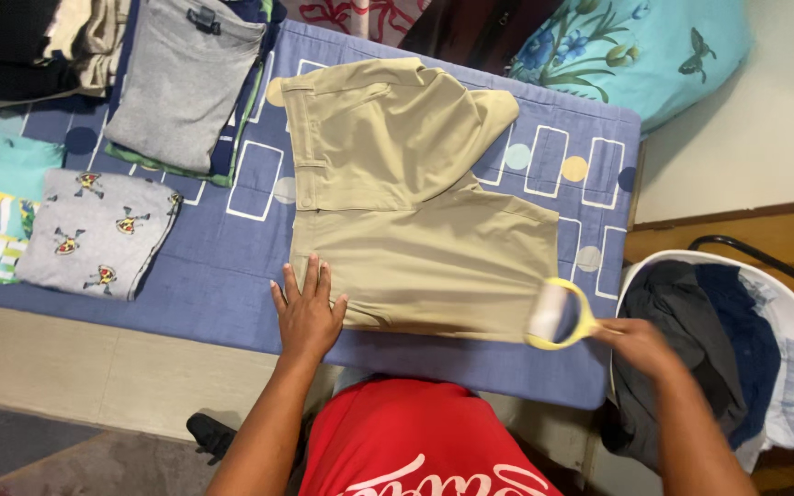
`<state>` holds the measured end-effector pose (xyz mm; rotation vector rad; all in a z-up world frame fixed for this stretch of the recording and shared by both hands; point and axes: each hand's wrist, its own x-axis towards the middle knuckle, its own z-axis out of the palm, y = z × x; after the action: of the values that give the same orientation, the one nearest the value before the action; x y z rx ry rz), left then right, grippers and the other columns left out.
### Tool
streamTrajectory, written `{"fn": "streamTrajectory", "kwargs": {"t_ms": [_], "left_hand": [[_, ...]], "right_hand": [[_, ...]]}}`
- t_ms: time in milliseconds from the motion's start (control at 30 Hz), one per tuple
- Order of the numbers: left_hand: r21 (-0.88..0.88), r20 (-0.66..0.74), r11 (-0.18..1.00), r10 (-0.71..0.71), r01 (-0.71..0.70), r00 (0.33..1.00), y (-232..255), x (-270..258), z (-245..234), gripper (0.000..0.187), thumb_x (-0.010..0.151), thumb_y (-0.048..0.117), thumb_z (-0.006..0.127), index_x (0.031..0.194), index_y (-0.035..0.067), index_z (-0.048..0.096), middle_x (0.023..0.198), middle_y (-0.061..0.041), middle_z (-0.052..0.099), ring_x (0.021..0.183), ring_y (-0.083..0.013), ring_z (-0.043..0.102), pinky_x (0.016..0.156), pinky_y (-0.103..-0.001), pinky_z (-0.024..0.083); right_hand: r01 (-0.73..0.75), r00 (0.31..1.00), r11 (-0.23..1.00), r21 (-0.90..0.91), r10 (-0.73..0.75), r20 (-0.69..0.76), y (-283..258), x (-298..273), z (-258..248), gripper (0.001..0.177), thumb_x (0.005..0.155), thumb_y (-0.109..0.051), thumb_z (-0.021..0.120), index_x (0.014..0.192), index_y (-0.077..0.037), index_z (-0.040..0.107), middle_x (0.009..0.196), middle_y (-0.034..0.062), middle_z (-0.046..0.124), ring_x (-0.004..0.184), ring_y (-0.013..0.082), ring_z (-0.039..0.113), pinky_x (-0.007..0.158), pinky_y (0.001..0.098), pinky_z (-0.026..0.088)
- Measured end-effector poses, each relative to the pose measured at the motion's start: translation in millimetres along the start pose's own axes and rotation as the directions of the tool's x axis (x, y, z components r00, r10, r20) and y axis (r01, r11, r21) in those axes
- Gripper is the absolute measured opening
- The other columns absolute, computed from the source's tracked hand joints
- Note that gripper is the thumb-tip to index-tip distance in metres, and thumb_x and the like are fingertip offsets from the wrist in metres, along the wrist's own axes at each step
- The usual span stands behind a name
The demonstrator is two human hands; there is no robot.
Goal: The person lays a pair of khaki shorts on a bed and rolls a lint roller over both sides of the fabric, repositioning the shorts repeatedly. They then fold the shorts and place them with a stack of folded clothes, before laying out a gray shirt on the bed.
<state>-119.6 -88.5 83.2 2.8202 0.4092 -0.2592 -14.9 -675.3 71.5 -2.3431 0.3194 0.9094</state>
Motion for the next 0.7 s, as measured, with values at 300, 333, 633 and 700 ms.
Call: {"fn": "streamTrajectory", "kwargs": {"t_ms": [300, 333, 633, 700], "left_hand": [[-0.085, -0.101, 0.984, 0.147, -0.155, 0.984, -13, 21, 7, 0.051, 0.096, 0.026, 0.055, 0.143, 0.008, 0.055, 0.162, -0.011, 0.037, 0.152, -0.042, 0.023, 0.122, -0.062, 0.013], [-0.094, -0.096, 0.982, 0.152, -0.161, 0.984, -16, 22, 9, 0.05, 0.096, 0.025, 0.054, 0.143, 0.007, 0.054, 0.163, -0.01, 0.036, 0.152, -0.0419, 0.023, 0.121, -0.062, 0.013], [-0.17, -0.115, 0.977, 0.114, -0.132, 0.987, -35, 17, 26, 0.049, 0.097, 0.014, 0.049, 0.146, 0.009, 0.053, 0.167, -0.003, 0.033, 0.155, -0.0394, 0.019, 0.124, -0.054, 0.015], [-0.186, -0.128, 0.972, 0.117, -0.14, 0.985, -36, 22, 22, 0.051, 0.096, 0.015, 0.049, 0.146, 0.009, 0.052, 0.166, -0.003, 0.033, 0.154, -0.0405, 0.019, 0.123, -0.054, 0.015]], "right_hand": [[0.227, 0.97, 0.974, -0.015, -0.227, -0.088, -132, 2, 66, 0.037, 0.089, -0.031, 0.072, 0.114, -0.005, 0.078, 0.104, 0.0131, 0.077, 0.095, 0.026, 0.074, 0.084, 0.0384, 0.058], [0.399, 0.912, 0.915, -0.061, -0.403, -0.071, -169, 6, 90, 0.038, 0.086, -0.029, 0.073, 0.116, -0.006, 0.078, 0.105, 0.0148, 0.074, 0.095, 0.0273, 0.07, 0.085, 0.0398, 0.056], [0.467, 0.884, 0.822, -0.326, -0.432, 0.176, -353, 9, 207, 0.038, 0.089, -0.042, 0.069, 0.116, -0.017, 0.08, 0.105, 0.0181, 0.077, 0.098, 0.0358, 0.072, 0.094, 0.0453, 0.051], [0.394, 0.919, 0.871, -0.294, -0.364, 0.153, -327, 21, 182, 0.04, 0.086, -0.042, 0.07, 0.118, -0.019, 0.078, 0.103, 0.016, 0.077, 0.093, 0.0332, 0.075, 0.087, 0.0422, 0.057]]}}
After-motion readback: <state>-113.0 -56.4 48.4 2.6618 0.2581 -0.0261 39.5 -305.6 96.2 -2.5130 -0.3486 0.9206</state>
